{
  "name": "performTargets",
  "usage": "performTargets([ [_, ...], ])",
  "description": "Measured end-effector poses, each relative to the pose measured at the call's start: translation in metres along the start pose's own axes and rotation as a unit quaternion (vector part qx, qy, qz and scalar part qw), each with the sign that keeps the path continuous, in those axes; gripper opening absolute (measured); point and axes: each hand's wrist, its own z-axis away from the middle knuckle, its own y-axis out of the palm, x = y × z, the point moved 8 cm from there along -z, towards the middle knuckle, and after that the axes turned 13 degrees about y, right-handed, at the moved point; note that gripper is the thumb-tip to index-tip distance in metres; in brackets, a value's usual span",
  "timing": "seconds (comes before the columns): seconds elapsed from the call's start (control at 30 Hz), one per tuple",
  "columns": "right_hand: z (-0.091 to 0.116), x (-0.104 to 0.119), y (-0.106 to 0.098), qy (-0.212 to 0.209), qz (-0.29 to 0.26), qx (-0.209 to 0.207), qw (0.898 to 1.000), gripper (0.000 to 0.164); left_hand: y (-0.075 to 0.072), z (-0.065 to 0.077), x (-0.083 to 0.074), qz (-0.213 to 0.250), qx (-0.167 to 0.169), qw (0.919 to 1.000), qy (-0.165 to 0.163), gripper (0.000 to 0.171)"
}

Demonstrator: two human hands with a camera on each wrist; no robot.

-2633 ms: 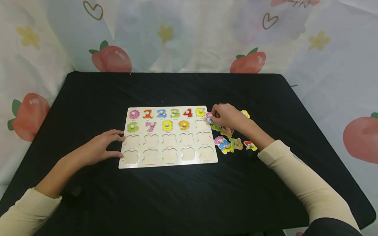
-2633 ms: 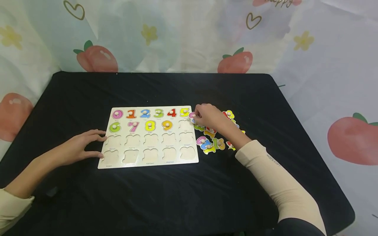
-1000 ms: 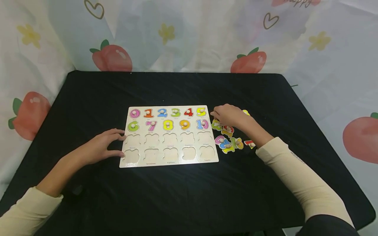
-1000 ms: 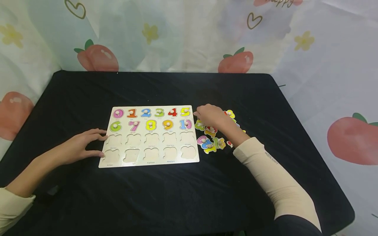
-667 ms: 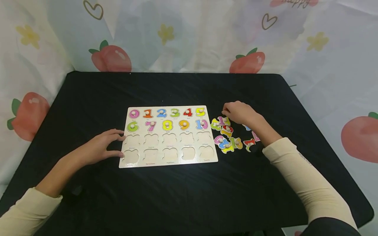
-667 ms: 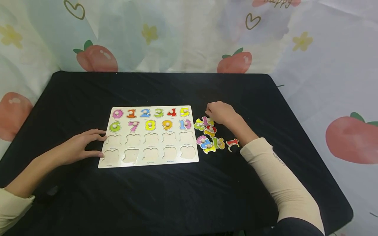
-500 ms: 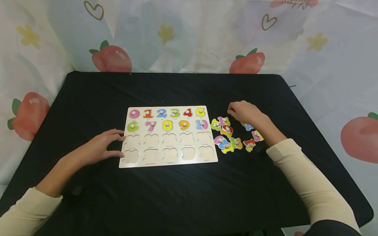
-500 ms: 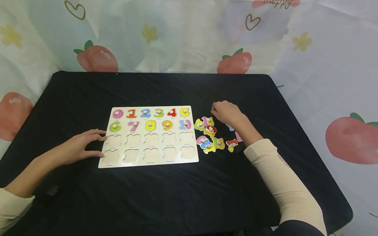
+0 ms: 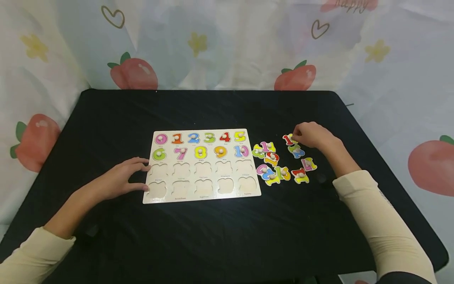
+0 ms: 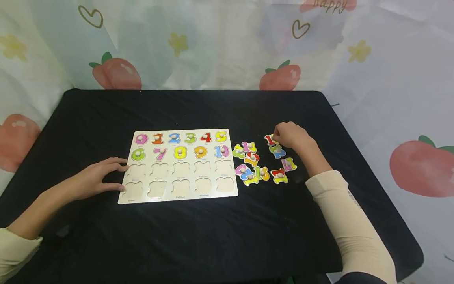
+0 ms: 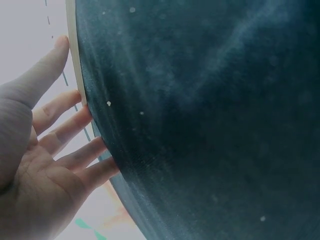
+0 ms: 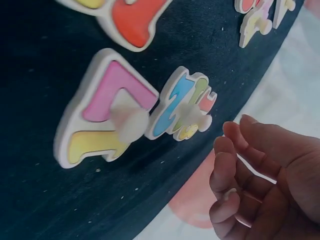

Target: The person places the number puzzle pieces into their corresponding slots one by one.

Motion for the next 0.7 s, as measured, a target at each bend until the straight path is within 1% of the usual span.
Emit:
performTargets([
  [0.1,0.007,-0.002,0.006,-0.011,-0.006,0.026,1.000,0.013,0.001,0.000,0.000,0.000,0.000,1.0000,0.000,0.064],
  [0.17,0.014,0.001,0.009,-0.031,-0.009,0.046,0.998,0.008,0.001,0.000,0.000,-0.001,-0.001,1.0000,0.000,0.064],
  [0.27,0.028,0.008,0.018,-0.061,-0.010,0.099,0.993,0.005,0.001,0.001,-0.001,-0.003,0.000,1.0000,-0.002,0.064],
  [0.37,0.044,0.013,0.026,-0.082,-0.005,0.143,0.986,0.010,0.000,0.001,-0.001,-0.003,0.000,1.0000,-0.006,0.065],
  [0.47,0.055,0.015,0.032,-0.082,-0.005,0.167,0.983,0.013,0.000,0.001,-0.001,-0.002,0.002,0.9999,-0.010,0.065],
  [0.57,0.063,0.014,0.037,-0.082,-0.006,0.181,0.980,0.011,0.000,0.000,-0.001,0.000,0.005,0.9999,-0.014,0.065],
  [0.7,0.069,0.008,0.046,-0.065,-0.013,0.209,0.976,0.009,0.001,0.000,0.001,0.001,0.009,0.9998,-0.016,0.064],
])
